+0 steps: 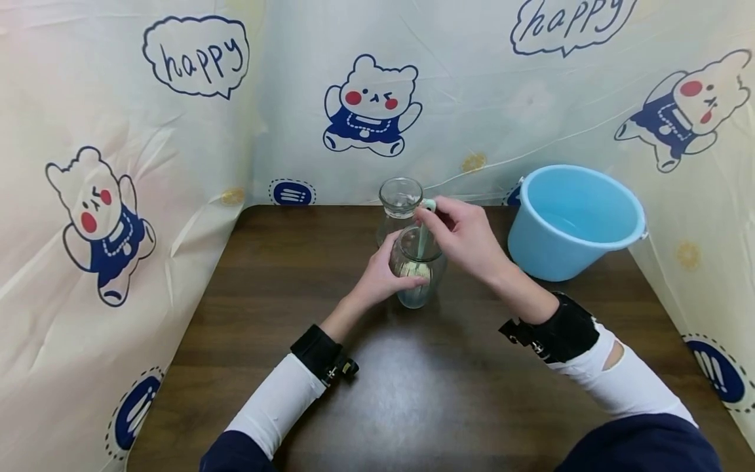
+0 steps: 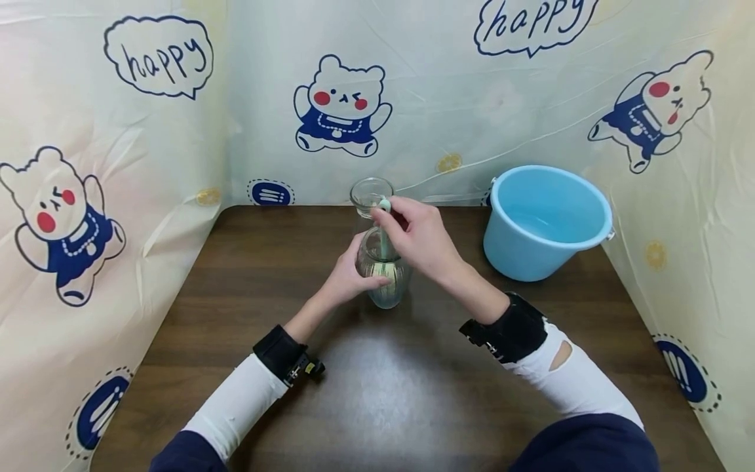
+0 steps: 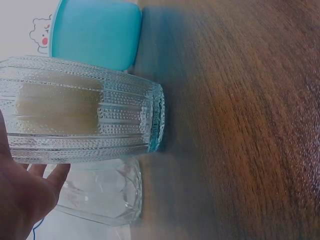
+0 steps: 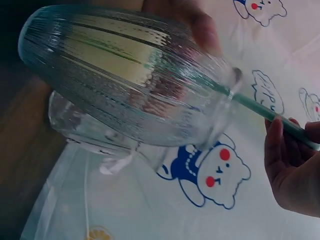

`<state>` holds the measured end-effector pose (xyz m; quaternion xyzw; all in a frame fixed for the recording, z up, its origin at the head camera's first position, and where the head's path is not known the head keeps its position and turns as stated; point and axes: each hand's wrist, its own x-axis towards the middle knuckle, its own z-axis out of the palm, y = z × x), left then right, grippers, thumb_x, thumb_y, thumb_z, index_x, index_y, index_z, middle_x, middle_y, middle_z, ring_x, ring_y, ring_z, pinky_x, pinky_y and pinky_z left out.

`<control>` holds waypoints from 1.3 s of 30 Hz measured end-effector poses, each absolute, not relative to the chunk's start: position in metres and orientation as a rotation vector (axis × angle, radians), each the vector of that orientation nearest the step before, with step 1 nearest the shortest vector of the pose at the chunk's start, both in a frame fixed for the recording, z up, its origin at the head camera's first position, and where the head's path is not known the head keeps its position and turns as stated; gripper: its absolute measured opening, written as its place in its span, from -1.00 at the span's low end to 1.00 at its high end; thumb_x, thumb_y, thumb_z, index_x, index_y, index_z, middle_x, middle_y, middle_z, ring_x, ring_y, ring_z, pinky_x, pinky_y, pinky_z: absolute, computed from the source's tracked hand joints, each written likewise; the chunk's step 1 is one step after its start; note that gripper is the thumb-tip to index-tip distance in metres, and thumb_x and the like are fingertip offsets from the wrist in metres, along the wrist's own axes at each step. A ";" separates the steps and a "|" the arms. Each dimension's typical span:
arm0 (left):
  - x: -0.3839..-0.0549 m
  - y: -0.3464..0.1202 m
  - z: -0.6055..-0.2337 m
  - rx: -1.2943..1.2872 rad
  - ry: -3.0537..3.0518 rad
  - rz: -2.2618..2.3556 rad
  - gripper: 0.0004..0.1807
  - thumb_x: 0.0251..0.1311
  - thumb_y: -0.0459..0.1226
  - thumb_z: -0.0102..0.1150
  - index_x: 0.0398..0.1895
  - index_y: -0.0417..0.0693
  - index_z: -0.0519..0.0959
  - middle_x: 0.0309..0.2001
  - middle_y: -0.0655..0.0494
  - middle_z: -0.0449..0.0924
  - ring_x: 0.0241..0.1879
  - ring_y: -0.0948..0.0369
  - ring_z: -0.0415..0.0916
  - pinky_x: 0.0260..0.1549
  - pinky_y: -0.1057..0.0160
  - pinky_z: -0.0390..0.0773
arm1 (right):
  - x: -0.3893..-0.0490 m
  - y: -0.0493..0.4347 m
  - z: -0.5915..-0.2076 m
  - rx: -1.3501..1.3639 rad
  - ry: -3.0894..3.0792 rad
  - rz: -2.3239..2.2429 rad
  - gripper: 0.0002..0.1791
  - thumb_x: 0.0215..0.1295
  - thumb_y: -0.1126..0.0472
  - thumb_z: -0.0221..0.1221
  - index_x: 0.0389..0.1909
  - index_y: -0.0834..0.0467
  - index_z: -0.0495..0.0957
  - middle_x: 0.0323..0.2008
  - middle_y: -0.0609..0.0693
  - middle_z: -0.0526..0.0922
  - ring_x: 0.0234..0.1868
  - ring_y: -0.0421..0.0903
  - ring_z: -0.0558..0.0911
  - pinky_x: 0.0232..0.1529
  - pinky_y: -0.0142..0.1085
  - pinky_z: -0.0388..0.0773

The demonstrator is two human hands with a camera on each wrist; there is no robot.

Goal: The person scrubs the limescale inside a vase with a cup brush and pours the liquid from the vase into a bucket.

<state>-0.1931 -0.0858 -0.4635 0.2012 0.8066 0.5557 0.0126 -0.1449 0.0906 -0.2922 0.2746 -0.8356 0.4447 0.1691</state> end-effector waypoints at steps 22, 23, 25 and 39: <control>-0.196 -0.086 -0.461 0.652 2.537 1.754 0.05 -0.18 -0.02 0.52 0.44 0.19 0.15 0.25 0.09 0.40 0.12 0.20 0.38 0.08 0.00 0.50 | -0.166 0.109 -0.311 0.753 -2.416 1.201 -0.70 0.36 -0.03 0.14 -0.32 0.12 0.68 -0.53 -0.02 0.63 -0.59 -0.19 0.38 -0.60 -0.36 0.30; -0.196 -0.086 -0.461 0.653 2.536 1.754 0.05 -0.18 -0.01 0.52 0.44 0.20 0.15 0.25 0.09 0.40 0.12 0.21 0.39 0.07 0.01 0.50 | -0.166 0.109 -0.312 0.759 -2.426 1.199 -0.70 0.36 -0.02 0.14 -0.32 0.12 0.68 -0.55 -0.02 0.61 -0.59 -0.19 0.38 -0.61 -0.36 0.30; -0.196 -0.086 -0.461 0.655 2.528 1.754 0.05 -0.17 0.00 0.51 0.44 0.19 0.15 0.25 0.08 0.41 0.11 0.20 0.40 0.06 0.00 0.51 | -0.166 0.109 -0.318 0.781 -2.464 1.165 -0.71 0.36 -0.01 0.15 -0.37 0.12 0.65 -0.63 -0.02 0.52 -0.62 -0.17 0.35 -0.64 -0.36 0.27; -0.179 -0.083 -0.437 0.649 2.529 1.728 0.03 -0.13 -0.17 0.50 0.45 -0.05 0.15 0.27 -0.15 0.39 0.17 0.06 0.36 0.14 -0.08 0.42 | -0.166 0.116 -0.311 0.803 -2.468 0.955 -0.71 0.38 0.02 0.13 -0.48 0.10 0.56 -0.68 -0.04 0.32 -0.62 -0.15 0.28 -0.59 -0.32 0.21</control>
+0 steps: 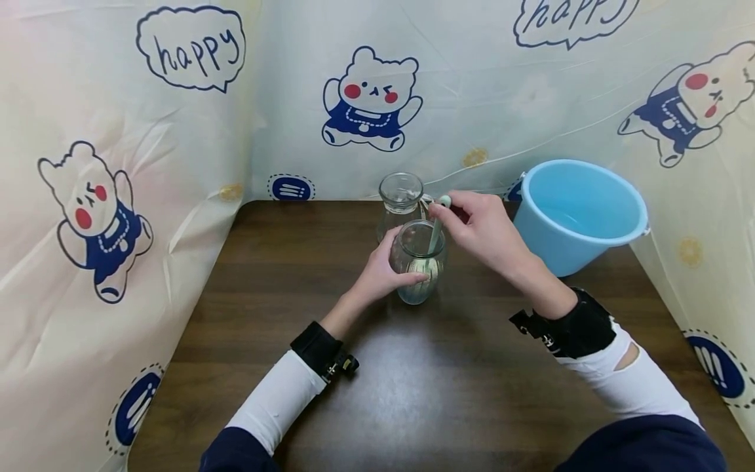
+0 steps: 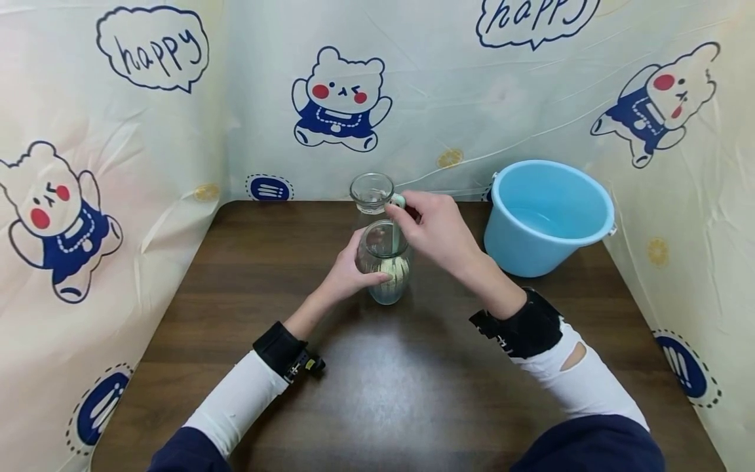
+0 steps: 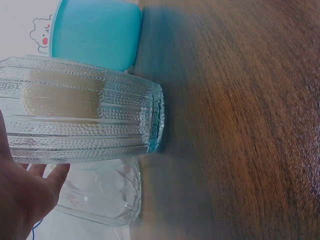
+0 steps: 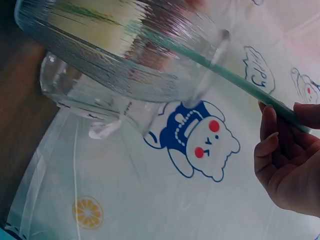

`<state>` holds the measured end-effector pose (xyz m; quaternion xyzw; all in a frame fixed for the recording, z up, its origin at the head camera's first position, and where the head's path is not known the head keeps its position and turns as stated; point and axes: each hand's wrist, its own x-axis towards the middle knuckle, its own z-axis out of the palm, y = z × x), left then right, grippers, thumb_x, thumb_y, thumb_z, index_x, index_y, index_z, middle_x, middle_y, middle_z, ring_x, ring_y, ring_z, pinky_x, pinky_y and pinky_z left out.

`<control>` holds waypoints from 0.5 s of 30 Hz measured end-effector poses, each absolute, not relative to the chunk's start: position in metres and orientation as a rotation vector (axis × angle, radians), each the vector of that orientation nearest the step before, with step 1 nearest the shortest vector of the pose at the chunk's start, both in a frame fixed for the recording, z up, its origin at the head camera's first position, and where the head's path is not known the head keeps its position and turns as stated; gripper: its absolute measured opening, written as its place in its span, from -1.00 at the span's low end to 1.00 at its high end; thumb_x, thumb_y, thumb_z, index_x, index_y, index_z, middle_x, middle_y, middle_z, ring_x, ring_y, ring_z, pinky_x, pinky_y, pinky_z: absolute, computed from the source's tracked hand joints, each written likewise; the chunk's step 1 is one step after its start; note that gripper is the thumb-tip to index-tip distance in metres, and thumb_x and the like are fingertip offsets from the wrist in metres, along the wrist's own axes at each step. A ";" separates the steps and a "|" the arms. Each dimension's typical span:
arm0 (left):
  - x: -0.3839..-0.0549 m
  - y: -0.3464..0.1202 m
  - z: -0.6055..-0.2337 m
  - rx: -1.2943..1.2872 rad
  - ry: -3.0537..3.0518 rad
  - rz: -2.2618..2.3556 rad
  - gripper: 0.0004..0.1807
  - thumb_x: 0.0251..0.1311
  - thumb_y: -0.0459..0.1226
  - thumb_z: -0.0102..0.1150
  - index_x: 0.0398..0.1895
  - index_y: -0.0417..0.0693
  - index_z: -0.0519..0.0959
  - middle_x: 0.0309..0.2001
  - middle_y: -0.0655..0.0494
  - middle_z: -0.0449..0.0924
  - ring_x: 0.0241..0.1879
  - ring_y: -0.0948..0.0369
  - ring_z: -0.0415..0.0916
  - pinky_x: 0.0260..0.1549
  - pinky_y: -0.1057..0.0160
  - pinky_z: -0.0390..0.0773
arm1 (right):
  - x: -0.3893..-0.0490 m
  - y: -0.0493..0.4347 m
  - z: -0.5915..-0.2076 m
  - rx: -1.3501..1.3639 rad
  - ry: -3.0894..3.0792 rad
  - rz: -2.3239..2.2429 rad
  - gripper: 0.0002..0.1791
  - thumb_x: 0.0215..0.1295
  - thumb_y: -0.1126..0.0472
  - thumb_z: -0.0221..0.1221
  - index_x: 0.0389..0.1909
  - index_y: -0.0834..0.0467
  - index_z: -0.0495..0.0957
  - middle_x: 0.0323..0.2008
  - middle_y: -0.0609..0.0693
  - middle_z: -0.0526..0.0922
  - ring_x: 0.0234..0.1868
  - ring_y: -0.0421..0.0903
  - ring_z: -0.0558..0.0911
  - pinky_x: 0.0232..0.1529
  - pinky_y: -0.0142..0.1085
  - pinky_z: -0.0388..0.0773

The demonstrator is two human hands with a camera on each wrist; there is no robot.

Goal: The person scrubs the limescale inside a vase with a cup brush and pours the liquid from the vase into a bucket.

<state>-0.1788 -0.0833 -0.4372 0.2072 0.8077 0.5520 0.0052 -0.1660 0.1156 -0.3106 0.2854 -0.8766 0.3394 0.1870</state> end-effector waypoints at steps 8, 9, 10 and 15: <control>-0.170 -0.084 -0.423 0.623 2.506 1.713 0.00 -0.07 -0.20 0.46 0.45 -0.10 0.13 0.27 -0.22 0.37 0.14 0.03 0.38 0.09 -0.09 0.47 | -0.164 0.114 -0.323 0.819 -2.580 0.857 -0.70 0.39 0.03 0.13 -0.51 0.09 0.52 -0.72 -0.06 0.29 -0.67 -0.16 0.28 -0.63 -0.34 0.20; -0.170 -0.084 -0.423 0.618 2.506 1.711 0.00 -0.07 -0.20 0.46 0.45 -0.09 0.13 0.27 -0.22 0.37 0.13 0.04 0.38 0.09 -0.09 0.47 | -0.164 0.115 -0.323 0.821 -2.582 0.835 -0.69 0.39 0.03 0.13 -0.52 0.09 0.51 -0.73 -0.06 0.28 -0.67 -0.16 0.28 -0.63 -0.34 0.20; -0.170 -0.084 -0.423 0.616 2.505 1.712 0.00 -0.07 -0.20 0.47 0.45 -0.09 0.13 0.27 -0.22 0.37 0.14 0.04 0.38 0.09 -0.09 0.46 | -0.164 0.115 -0.322 0.820 -2.577 0.818 -0.70 0.38 0.03 0.13 -0.52 0.09 0.51 -0.73 -0.06 0.28 -0.68 -0.16 0.28 -0.63 -0.34 0.20; -0.170 -0.085 -0.425 0.617 2.515 1.721 0.01 -0.10 -0.19 0.49 0.44 -0.08 0.15 0.27 -0.19 0.38 0.16 0.06 0.36 0.14 -0.09 0.42 | -0.163 0.118 -0.303 0.791 -2.487 0.812 -0.72 0.38 0.07 0.14 -0.51 0.11 0.49 -0.70 -0.02 0.29 -0.66 -0.13 0.27 -0.62 -0.30 0.19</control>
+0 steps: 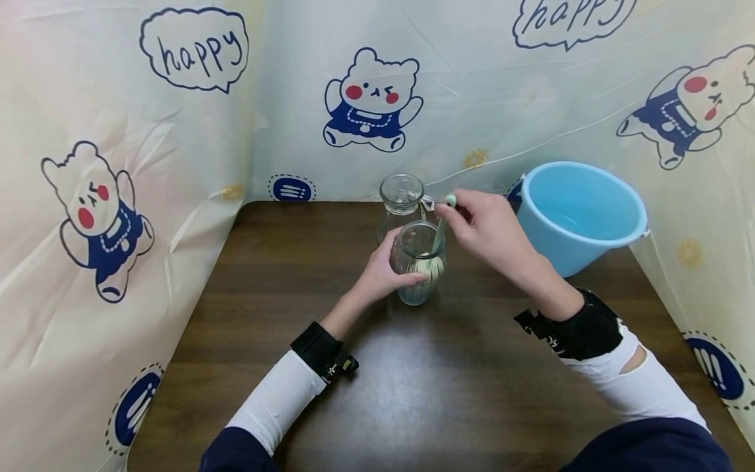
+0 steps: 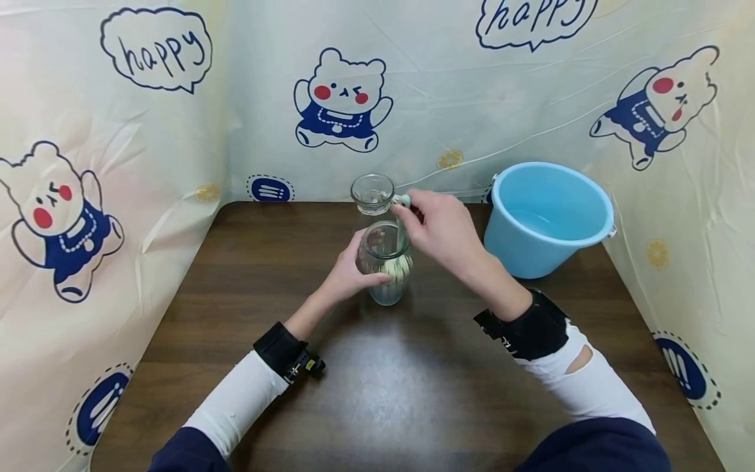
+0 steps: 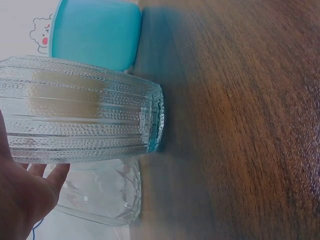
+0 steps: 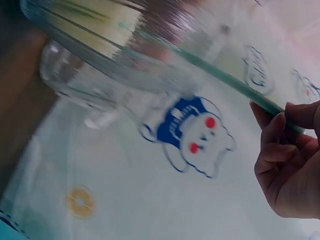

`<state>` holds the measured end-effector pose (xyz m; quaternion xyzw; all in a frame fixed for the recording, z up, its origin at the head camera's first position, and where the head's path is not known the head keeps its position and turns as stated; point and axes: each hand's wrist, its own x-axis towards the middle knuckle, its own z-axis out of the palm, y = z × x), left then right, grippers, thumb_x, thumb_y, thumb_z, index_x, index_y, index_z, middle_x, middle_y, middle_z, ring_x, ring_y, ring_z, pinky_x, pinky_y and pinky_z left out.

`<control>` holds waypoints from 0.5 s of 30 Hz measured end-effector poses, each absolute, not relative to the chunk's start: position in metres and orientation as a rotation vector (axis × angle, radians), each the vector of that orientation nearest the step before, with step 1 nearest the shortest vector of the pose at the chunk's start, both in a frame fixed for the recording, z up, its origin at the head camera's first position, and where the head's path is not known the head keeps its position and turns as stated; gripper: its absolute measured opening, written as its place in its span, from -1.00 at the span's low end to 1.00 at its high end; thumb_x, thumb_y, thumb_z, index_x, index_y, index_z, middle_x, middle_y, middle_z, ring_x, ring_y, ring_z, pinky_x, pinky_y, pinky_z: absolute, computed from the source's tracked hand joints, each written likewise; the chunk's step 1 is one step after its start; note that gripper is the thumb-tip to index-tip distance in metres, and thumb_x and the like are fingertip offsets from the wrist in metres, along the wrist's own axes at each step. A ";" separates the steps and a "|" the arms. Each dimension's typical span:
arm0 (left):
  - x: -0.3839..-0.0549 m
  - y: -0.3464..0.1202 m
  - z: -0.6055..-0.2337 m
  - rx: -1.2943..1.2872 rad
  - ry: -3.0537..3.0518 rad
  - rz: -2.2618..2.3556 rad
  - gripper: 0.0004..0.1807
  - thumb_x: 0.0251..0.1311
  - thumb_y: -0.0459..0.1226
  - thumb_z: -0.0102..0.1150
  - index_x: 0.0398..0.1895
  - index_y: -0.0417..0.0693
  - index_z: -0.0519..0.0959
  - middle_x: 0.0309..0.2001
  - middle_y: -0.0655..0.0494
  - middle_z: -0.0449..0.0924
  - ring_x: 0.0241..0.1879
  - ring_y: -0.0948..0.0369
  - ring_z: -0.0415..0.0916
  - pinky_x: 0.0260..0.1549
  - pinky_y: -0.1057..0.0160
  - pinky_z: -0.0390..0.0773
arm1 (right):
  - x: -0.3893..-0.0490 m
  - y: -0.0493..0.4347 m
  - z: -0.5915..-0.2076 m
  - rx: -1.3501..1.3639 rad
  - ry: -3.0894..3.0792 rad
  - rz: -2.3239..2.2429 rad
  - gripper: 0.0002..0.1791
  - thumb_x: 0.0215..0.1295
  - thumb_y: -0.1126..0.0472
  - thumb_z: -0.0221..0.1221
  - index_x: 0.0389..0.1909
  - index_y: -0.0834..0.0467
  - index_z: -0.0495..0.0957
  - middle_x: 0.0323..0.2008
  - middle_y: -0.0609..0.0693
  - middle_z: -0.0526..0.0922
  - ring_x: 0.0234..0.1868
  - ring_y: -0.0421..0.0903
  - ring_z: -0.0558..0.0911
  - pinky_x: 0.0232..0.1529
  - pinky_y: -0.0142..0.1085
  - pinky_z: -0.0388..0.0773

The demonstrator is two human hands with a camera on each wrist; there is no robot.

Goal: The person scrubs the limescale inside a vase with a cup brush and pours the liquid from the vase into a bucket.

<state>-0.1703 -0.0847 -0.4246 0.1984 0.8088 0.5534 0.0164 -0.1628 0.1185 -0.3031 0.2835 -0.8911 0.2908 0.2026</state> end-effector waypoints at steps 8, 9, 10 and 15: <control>-0.171 -0.087 -0.427 0.620 2.524 1.714 0.01 -0.10 -0.16 0.49 0.44 -0.06 0.15 0.27 -0.18 0.38 0.16 0.08 0.36 0.14 -0.07 0.42 | -0.164 0.115 -0.312 0.752 -2.505 0.819 -0.76 0.39 0.09 0.14 -0.41 0.15 0.52 -0.66 0.00 0.33 -0.64 -0.12 0.29 -0.61 -0.31 0.23; -0.174 -0.087 -0.432 0.623 2.525 1.714 0.02 -0.11 -0.16 0.49 0.45 -0.04 0.15 0.28 -0.16 0.38 0.16 0.08 0.36 0.14 -0.08 0.42 | -0.165 0.114 -0.315 0.751 -2.505 0.810 -0.76 0.39 0.09 0.13 -0.40 0.16 0.53 -0.65 0.00 0.35 -0.63 -0.12 0.29 -0.60 -0.30 0.24; -0.177 -0.087 -0.437 0.625 2.527 1.717 0.03 -0.11 -0.13 0.50 0.45 0.00 0.15 0.28 -0.12 0.38 0.17 0.09 0.36 0.14 -0.08 0.42 | -0.165 0.114 -0.316 0.751 -2.503 0.803 -0.76 0.39 0.09 0.13 -0.39 0.17 0.53 -0.64 0.01 0.36 -0.63 -0.11 0.30 -0.60 -0.30 0.25; -0.193 -0.088 -0.463 0.629 2.557 1.721 0.08 -0.20 -0.01 0.53 0.45 0.17 0.15 0.27 0.07 0.40 0.19 0.18 0.34 0.16 -0.04 0.41 | -0.164 0.114 -0.302 0.743 -2.424 0.803 -0.76 0.40 0.12 0.12 -0.29 0.23 0.60 -0.57 0.03 0.47 -0.57 -0.11 0.34 -0.55 -0.29 0.28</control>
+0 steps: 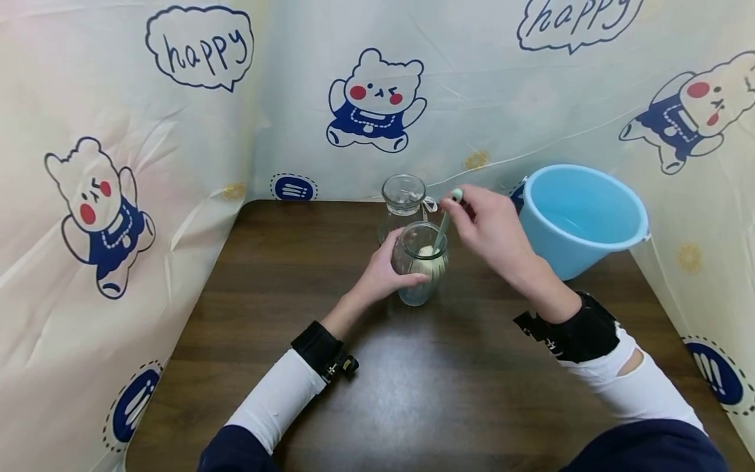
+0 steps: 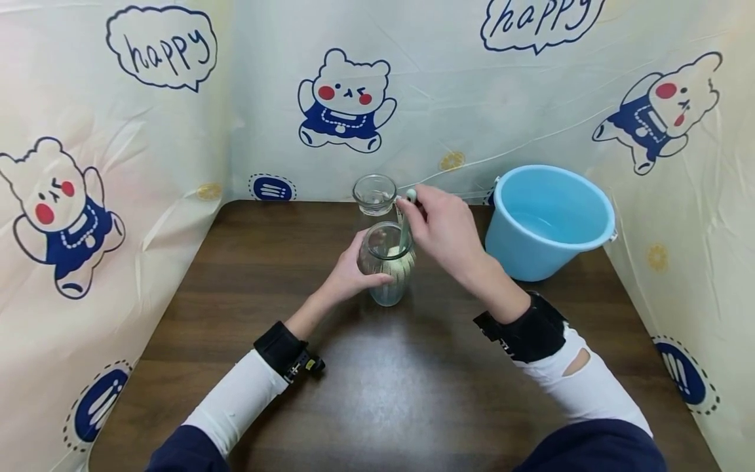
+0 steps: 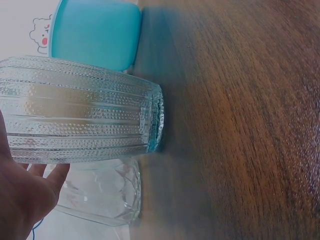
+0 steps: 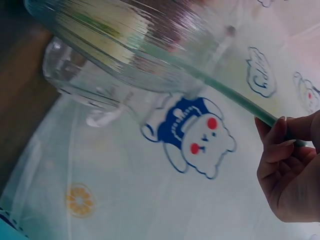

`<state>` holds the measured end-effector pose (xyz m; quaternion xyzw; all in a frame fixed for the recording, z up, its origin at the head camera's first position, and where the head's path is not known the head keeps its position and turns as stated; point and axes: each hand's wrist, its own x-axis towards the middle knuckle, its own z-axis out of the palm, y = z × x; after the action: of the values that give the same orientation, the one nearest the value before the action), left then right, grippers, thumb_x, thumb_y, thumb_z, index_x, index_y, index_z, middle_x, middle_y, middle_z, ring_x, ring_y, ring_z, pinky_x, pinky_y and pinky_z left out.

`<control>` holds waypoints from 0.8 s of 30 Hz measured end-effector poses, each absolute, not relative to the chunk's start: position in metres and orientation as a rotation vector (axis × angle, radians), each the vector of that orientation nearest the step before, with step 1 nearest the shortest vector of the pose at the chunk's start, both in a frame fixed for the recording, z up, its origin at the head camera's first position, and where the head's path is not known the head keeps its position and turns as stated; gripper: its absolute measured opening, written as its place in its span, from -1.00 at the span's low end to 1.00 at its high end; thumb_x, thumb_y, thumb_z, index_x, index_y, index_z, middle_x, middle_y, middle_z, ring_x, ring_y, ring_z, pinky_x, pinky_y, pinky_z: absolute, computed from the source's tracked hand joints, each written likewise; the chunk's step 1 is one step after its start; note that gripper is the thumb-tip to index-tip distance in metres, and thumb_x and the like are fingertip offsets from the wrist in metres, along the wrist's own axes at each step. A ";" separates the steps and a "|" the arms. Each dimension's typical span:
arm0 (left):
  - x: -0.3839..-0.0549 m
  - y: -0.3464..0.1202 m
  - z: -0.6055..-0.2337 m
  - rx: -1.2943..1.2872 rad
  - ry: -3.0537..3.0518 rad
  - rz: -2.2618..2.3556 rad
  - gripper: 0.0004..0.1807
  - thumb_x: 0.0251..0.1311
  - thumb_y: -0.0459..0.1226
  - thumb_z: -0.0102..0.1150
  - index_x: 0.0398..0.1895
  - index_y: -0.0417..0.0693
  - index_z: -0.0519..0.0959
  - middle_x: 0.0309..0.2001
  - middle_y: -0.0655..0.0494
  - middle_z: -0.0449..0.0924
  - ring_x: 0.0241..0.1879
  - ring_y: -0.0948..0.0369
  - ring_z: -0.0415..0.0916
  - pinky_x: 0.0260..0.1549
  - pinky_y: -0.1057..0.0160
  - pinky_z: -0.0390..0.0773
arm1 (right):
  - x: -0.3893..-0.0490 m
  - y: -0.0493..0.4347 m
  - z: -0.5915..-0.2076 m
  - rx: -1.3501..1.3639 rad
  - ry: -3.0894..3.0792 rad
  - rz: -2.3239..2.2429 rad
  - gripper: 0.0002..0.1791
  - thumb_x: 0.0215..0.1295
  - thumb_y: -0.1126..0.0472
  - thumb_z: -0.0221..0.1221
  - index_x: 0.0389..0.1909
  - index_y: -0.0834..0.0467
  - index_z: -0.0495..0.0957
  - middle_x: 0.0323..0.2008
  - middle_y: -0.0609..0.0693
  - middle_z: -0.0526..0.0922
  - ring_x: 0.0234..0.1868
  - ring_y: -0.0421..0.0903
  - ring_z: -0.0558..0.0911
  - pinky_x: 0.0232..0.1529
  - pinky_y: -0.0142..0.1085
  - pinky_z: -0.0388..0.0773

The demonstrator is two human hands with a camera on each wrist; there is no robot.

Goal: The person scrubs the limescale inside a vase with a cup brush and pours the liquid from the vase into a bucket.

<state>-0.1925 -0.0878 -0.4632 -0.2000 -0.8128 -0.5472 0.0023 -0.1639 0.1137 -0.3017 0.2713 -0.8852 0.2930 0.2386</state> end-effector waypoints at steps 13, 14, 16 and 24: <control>-0.193 -0.087 -0.464 -0.627 -2.546 -1.729 0.06 -0.21 0.01 0.53 0.43 0.20 0.17 0.25 0.10 0.39 0.16 0.19 0.34 0.13 -0.04 0.43 | -0.170 0.108 -0.308 0.801 -2.301 0.922 -0.76 0.42 0.16 0.08 -0.27 0.27 0.56 -0.49 0.02 0.52 -0.53 -0.24 0.50 -0.56 -0.37 0.44; -0.193 -0.086 -0.464 -0.625 -2.545 -1.731 0.07 -0.22 0.01 0.53 0.43 0.20 0.17 0.25 0.10 0.40 0.16 0.19 0.35 0.13 -0.03 0.43 | -0.170 0.108 -0.306 0.811 -2.281 0.933 -0.77 0.42 0.16 0.08 -0.27 0.27 0.56 -0.48 0.03 0.53 -0.54 -0.24 0.53 -0.57 -0.36 0.47; -0.193 -0.087 -0.463 -0.619 -2.540 -1.733 0.07 -0.22 0.00 0.54 0.43 0.20 0.17 0.25 0.09 0.40 0.16 0.19 0.35 0.13 -0.03 0.43 | -0.169 0.107 -0.299 0.833 -2.240 0.955 -0.77 0.42 0.17 0.09 -0.27 0.28 0.56 -0.48 0.05 0.54 -0.55 -0.22 0.56 -0.57 -0.36 0.51; -0.181 -0.085 -0.442 -0.602 -2.571 -1.741 0.04 -0.14 -0.13 0.51 0.45 0.06 0.15 0.27 -0.04 0.39 0.18 0.11 0.34 0.15 -0.05 0.40 | -0.154 0.093 -0.288 0.811 -2.175 1.018 -0.86 0.37 0.35 0.11 -0.30 0.39 0.53 -0.47 0.17 0.54 -0.56 -0.11 0.58 -0.52 -0.31 0.57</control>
<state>-0.1805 -0.0854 -0.4424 -0.1902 -0.8128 -0.5505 -0.0107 -0.1540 0.0931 -0.2883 0.3055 -0.8188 0.3832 0.2991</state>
